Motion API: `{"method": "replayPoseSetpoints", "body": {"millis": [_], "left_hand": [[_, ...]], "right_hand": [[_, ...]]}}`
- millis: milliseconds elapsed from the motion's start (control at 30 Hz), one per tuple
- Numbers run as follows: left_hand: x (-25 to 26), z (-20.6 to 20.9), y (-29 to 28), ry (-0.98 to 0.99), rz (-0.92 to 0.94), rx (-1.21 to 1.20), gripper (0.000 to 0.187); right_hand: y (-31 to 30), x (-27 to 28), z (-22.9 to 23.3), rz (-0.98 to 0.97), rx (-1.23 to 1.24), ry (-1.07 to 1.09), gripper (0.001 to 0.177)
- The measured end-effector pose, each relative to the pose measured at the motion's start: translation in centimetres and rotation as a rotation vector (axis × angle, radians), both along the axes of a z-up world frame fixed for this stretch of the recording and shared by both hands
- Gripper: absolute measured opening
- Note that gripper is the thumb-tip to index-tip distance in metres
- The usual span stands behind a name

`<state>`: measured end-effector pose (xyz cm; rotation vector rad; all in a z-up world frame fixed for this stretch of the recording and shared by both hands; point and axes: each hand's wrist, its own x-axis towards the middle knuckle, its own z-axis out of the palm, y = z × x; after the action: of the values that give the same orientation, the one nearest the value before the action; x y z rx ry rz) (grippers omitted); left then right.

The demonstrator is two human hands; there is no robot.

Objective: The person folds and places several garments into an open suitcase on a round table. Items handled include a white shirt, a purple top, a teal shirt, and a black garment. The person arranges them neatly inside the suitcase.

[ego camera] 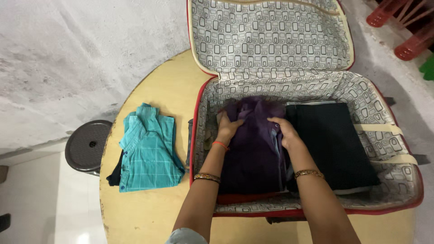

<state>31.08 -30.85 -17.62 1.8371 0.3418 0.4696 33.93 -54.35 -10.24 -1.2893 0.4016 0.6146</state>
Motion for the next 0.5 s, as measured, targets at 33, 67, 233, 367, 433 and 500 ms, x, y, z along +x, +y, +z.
{"method": "replayPoseSetpoints", "body": {"millis": [33, 67, 233, 367, 433, 500], "left_hand": [[-0.2, -0.5, 0.3, -0.037, -0.095, -0.104, 0.072], [-0.2, -1.1, 0.5, -0.075, -0.189, -0.207, 0.063], [1.2, -4.6, 1.4, -0.07, -0.2, -0.154, 0.055], [1.6, -4.8, 1.4, -0.203, -0.282, -0.463, 0.071], [0.8, -3.0, 1.3, -0.112, -0.119, -0.133, 0.078], [-0.5, -0.5, 0.8, -0.036, -0.03, 0.052, 0.084]], "right_hand": [[0.0, 0.0, 0.0, 0.02, -0.052, -0.101, 0.049], [-0.1, 0.0, 0.0, 0.04, -0.103, -0.202, 0.05], [0.4, -0.4, 0.9, 0.016, -0.145, -0.459, 0.066], [1.0, -1.3, 2.3, 0.034, -0.246, -0.543, 0.082], [1.2, -1.6, 2.8, 0.074, -0.337, -0.477, 0.091], [1.3, -1.5, 2.9, 0.119, -0.472, -0.3, 0.101]]}}
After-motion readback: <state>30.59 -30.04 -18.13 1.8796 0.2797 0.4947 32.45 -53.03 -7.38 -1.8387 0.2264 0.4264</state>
